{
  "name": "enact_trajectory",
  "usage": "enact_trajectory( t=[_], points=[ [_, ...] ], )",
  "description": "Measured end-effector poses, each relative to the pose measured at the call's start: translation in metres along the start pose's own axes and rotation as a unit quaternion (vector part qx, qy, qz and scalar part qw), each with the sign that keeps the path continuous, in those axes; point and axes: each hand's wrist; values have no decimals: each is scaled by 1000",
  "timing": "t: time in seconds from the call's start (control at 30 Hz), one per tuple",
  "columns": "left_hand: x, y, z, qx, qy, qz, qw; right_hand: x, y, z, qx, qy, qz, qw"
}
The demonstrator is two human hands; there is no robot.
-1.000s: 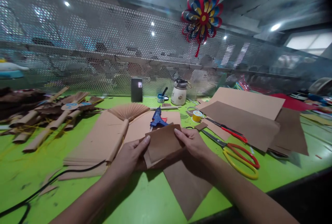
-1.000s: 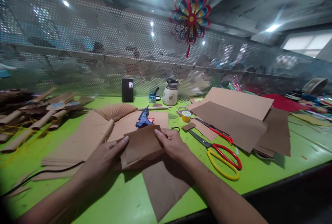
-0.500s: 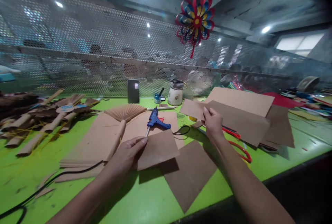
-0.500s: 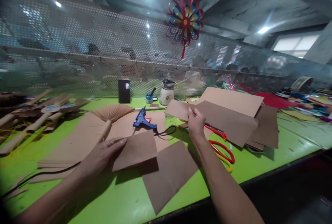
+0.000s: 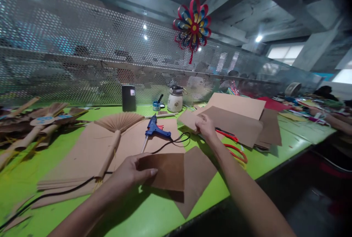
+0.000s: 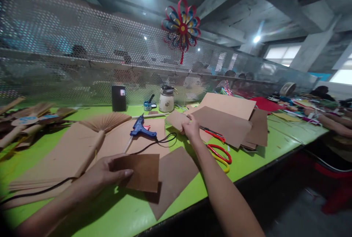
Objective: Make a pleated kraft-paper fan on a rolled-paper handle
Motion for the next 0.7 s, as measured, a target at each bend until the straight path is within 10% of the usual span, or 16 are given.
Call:
enact_trajectory(
  t=[0.27, 0.43, 0.57, 0.7],
  points=[
    [2, -3, 4, 23, -11, -18, 1000, -23, 11, 13, 22, 127, 31, 991],
    [6, -5, 5, 31, -24, 16, 999, -49, 11, 56, -168, 159, -47, 972],
    [3, -6, 5, 38, -15, 37, 998, -66, 15, 86, -420, 66, -113, 898],
    [2, -4, 3, 52, -1, 33, 998, -70, 17, 97, -457, -60, -131, 878]
  ],
)
Point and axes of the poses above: each hand's wrist, its own z-axis away from the middle knuckle, its own y-axis out of the back of the hand, x = y × z, and after that the axes turned 13 degrees about x, right-handed
